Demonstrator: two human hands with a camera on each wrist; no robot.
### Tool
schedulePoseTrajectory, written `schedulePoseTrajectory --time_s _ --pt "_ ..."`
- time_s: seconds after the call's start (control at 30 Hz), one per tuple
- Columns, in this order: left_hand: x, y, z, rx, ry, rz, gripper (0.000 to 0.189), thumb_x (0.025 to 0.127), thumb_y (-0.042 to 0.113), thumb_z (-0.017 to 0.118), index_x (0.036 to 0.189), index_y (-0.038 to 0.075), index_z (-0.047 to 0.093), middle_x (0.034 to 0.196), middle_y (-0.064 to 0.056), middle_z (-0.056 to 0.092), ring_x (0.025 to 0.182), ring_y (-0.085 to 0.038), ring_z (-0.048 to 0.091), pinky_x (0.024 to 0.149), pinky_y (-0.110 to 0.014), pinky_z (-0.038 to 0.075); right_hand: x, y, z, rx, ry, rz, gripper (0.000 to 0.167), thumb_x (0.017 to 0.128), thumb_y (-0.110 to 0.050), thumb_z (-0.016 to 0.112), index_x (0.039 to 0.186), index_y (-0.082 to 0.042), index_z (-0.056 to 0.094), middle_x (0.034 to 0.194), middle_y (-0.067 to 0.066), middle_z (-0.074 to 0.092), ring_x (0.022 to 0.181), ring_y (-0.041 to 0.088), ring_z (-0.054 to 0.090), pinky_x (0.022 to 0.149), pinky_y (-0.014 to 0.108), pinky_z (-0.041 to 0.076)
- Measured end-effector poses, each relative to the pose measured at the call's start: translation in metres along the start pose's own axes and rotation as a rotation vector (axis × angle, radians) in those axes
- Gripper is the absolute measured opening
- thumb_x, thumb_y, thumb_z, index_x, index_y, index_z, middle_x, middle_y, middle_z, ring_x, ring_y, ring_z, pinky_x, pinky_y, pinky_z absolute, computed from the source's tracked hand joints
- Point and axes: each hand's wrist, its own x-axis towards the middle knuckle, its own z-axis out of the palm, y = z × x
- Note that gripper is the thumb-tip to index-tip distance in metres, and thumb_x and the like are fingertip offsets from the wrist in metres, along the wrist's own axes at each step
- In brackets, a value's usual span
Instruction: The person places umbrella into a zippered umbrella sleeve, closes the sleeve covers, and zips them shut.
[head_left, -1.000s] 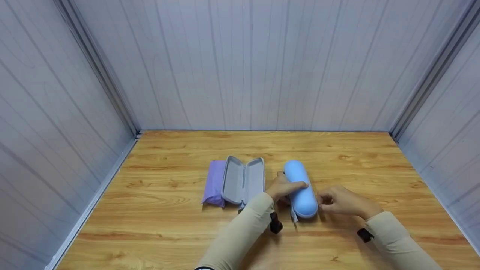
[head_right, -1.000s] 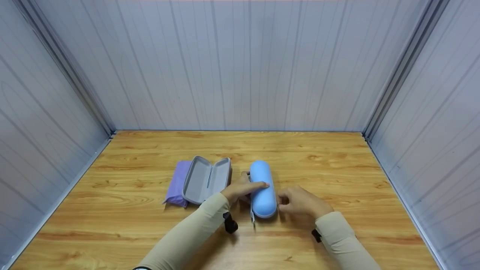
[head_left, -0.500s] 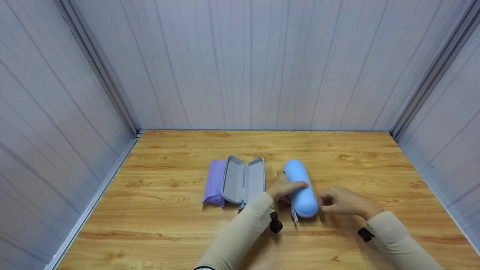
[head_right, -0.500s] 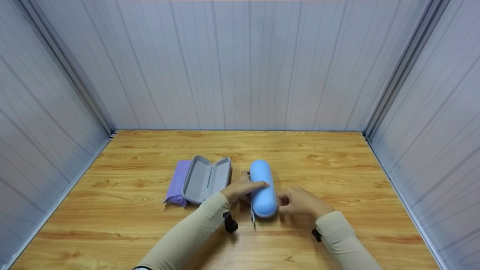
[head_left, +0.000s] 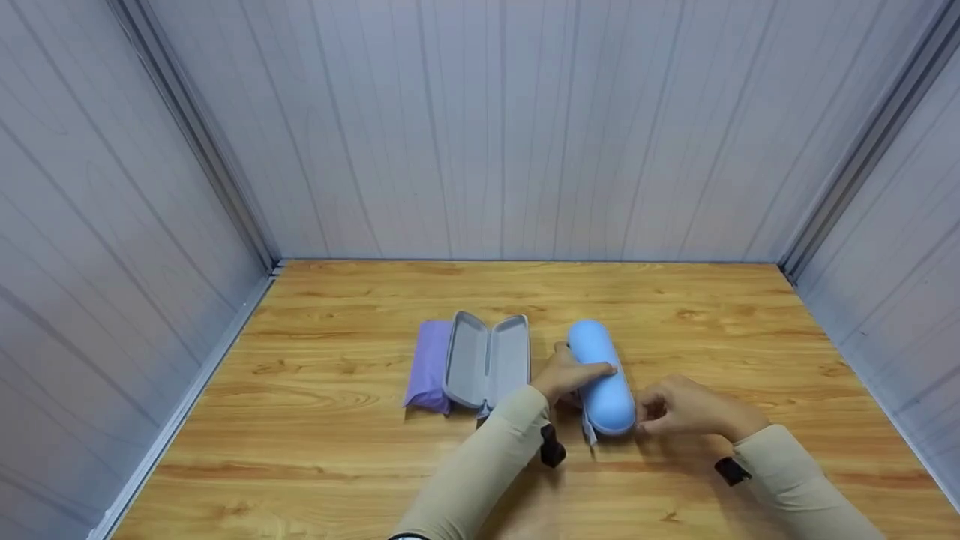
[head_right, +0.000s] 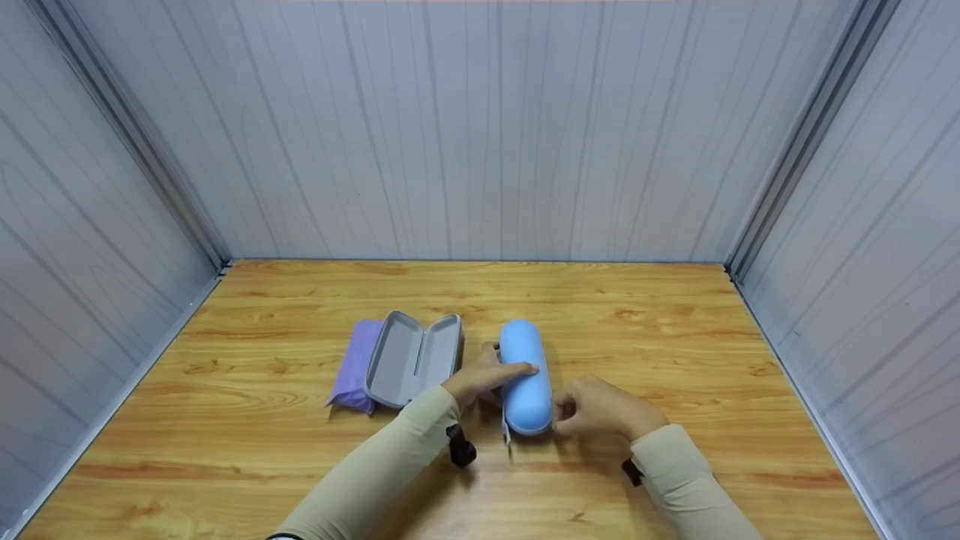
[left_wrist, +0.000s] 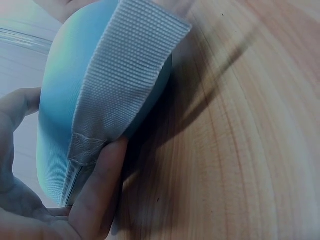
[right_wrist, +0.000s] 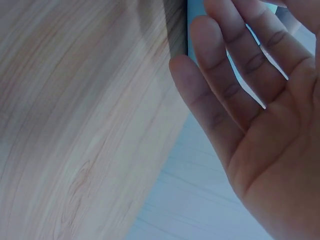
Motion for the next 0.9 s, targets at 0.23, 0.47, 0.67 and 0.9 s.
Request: schedulePoseTrajectory --time_s 0.23,0.47,0.67,0.9 --pt "-0.002 0.001 0.0 0.02 0.002 -0.018 0.097 0.078 0.037 0.083 0.147 0.0 0.027 0.12 -0.02 0.052 0.103 -0.033 0.06 0.071 -0.048 0.059 0.0 -0.003 0.0 0.044 -0.035 0.028 0.008 0.088 -0.008 0.075 0.081 -0.012 0.074 0.077 -0.011 0.069 0.07 0.001 0.06 0.063 0.024 0.053" --pt "-0.002 0.002 0.0 0.032 0.005 -0.023 0.097 0.078 0.037 0.083 0.148 -0.001 0.027 0.119 -0.02 0.053 0.103 -0.034 0.061 0.073 -0.049 0.059 0.003 -0.01 0.001 0.07 -0.077 0.06 0.008 0.091 -0.017 0.075 0.084 -0.014 0.079 0.078 -0.008 0.072 0.069 0.003 0.064 0.063 0.024 0.055" --pt "-0.003 0.003 0.0 0.031 0.006 -0.019 0.096 0.078 0.038 0.083 0.147 -0.001 0.029 0.118 -0.019 0.054 0.103 -0.033 0.061 0.074 -0.05 0.059 0.004 -0.013 0.001 0.053 -0.076 0.077 0.007 0.089 -0.016 0.076 0.084 -0.014 0.08 0.076 -0.009 0.072 0.067 0.001 0.063 0.061 0.023 0.054" --pt "-0.005 0.004 -0.001 0.01 -0.001 -0.008 0.092 0.077 0.036 0.083 0.143 -0.001 0.032 0.115 -0.018 0.054 0.101 -0.035 0.062 0.077 -0.052 0.058 0.006 -0.013 0.005 0.081 -0.086 0.069 0.01 0.09 -0.018 0.076 0.085 -0.012 0.08 0.075 -0.004 0.073 0.064 -0.001 0.061 0.058 0.022 0.053"
